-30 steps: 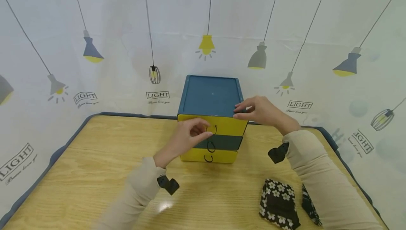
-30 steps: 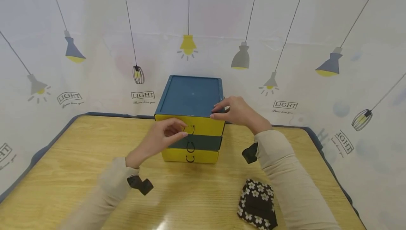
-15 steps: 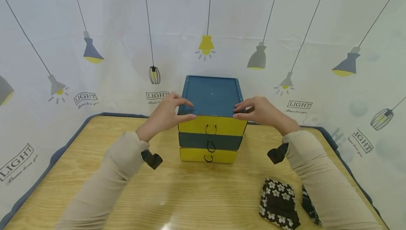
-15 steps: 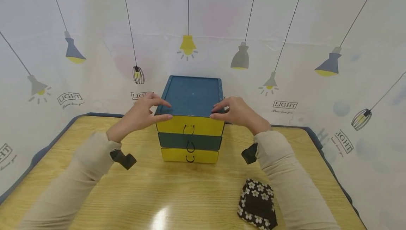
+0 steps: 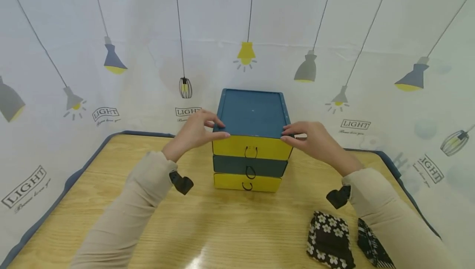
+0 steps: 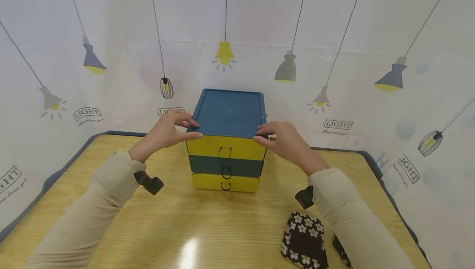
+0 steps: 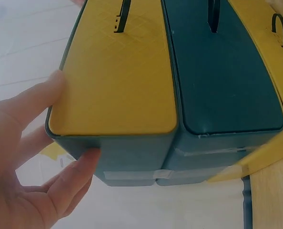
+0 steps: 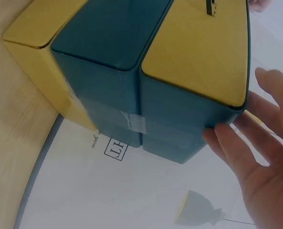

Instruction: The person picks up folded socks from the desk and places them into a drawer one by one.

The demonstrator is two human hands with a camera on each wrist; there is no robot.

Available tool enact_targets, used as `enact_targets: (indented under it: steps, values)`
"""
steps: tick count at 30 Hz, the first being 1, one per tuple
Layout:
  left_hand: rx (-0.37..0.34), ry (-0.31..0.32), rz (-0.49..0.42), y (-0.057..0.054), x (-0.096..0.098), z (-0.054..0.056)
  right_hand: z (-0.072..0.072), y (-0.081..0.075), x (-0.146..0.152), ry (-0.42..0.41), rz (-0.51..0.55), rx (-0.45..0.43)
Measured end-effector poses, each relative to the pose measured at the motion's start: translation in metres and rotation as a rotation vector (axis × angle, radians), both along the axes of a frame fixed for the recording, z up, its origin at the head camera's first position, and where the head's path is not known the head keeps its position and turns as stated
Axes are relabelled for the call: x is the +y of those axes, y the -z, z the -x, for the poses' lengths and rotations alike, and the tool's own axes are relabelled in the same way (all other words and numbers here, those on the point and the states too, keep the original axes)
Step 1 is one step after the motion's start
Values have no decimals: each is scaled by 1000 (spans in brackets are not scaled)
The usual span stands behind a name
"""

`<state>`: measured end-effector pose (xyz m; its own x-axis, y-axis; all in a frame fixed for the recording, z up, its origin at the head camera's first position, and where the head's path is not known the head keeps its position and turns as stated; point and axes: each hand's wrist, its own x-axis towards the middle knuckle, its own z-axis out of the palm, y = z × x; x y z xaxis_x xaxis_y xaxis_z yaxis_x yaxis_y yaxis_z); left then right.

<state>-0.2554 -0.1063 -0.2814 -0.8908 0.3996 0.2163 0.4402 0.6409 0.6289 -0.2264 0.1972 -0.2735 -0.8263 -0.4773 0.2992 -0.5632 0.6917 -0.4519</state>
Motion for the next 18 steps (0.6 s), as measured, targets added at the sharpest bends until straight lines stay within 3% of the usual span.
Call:
enact_targets:
  steps: [4, 8, 10, 13, 15, 18]
  values:
    - [-33, -17, -35, 0, -1, 0, -18, 2, -2, 20, 166, 153]
    - [-46, -22, -56, 1, 0, 1, -33, 17, -11, -32, 303, 246]
    - [-43, -23, -59, 2, 0, 1, -38, 32, -19, -60, 320, 218]
    - [-38, -27, -64, 3, 0, 1, -42, 61, -33, -82, 311, 104]
    - [-35, -31, -68, 3, -1, 1, -42, 80, -41, -89, 304, 16]
    - [-37, -39, -76, 4, -2, 0, -39, 102, -52, -78, 307, -45]
